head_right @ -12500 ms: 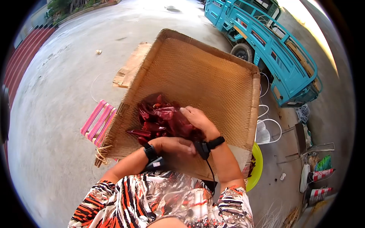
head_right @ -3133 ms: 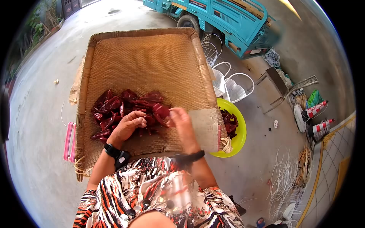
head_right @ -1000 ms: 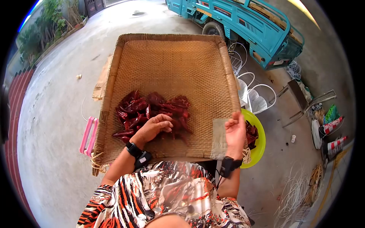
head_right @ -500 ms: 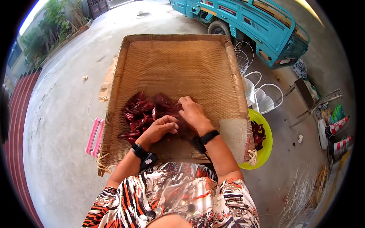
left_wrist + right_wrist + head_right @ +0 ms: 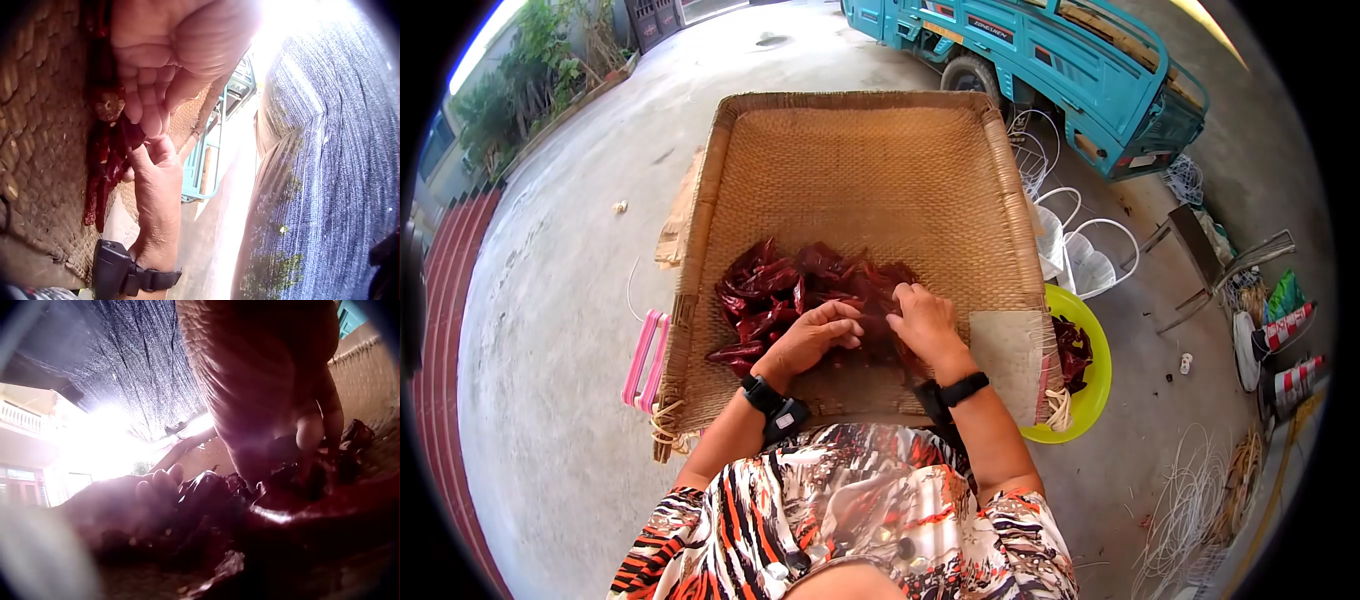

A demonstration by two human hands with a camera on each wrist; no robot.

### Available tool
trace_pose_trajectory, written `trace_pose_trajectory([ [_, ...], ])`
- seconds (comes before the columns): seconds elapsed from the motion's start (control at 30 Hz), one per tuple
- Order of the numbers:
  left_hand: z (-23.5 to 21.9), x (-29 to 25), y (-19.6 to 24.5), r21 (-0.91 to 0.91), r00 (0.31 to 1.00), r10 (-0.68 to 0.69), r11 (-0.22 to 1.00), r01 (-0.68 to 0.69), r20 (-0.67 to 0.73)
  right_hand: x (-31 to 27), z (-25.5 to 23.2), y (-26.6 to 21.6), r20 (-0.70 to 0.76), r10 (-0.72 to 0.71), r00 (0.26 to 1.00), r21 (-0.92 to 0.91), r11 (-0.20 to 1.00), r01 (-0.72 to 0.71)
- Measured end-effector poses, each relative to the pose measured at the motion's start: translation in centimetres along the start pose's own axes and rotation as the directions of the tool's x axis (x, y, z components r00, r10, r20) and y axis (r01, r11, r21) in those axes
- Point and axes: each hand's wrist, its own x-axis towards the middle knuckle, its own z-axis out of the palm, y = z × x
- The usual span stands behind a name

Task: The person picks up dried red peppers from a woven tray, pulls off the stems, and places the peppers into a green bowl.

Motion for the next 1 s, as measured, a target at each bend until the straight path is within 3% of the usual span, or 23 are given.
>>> trace_pose_trajectory([
  [0.2,-0.1,0.1,-0.2,-0.006,1.000,-0.008,1.000,0.008,-0.002,-0.5,-0.4,-0.3,-0.055,-0.008,0.998,-0.044,0.999,0.005],
  [0.33,0.0,-0.1,0.1,0.023,1.000,-0.009,1.000,0.009,-0.011,-0.4,-2.0,-1.3,-0.184,0.065,0.981,0.287,0.958,-0.009],
  [0.43,0.2,-0.2,0.3,0.017,1.000,-0.017,1.000,0.017,-0.002,-0.4,-2.0,-2.1,-0.136,0.099,0.986,0.608,0.794,0.004],
  [0.53,0.3,-0.2,0.5,0.089,0.998,0.020,0.996,-0.024,0.053,-0.9,-1.5,-4.0,0.054,0.152,0.987,0.901,0.419,-0.114],
  [0.63,0.6,-0.3,0.8,0.134,0.998,0.039,0.990,-0.045,0.049,-1.1,1.1,-4.5,0.049,0.131,0.990,0.955,0.286,-0.085],
  [0.77,-0.7,0.0,-0.4,0.111,0.998,0.046,0.992,-0.052,0.052,-1.3,1.1,-4.5,0.068,0.125,0.990,0.944,0.313,-0.104],
  [0.87,0.2,-0.1,0.2,0.089,0.998,0.058,0.994,-0.061,0.034,-1.4,1.1,-4.2,0.088,0.149,0.985,0.958,0.257,-0.125],
  [1.0,0.4,-0.2,0.5,0.067,0.999,0.042,0.997,-0.043,0.018,-1.8,1.4,-4.6,0.056,0.172,0.984,0.940,0.322,-0.110],
])
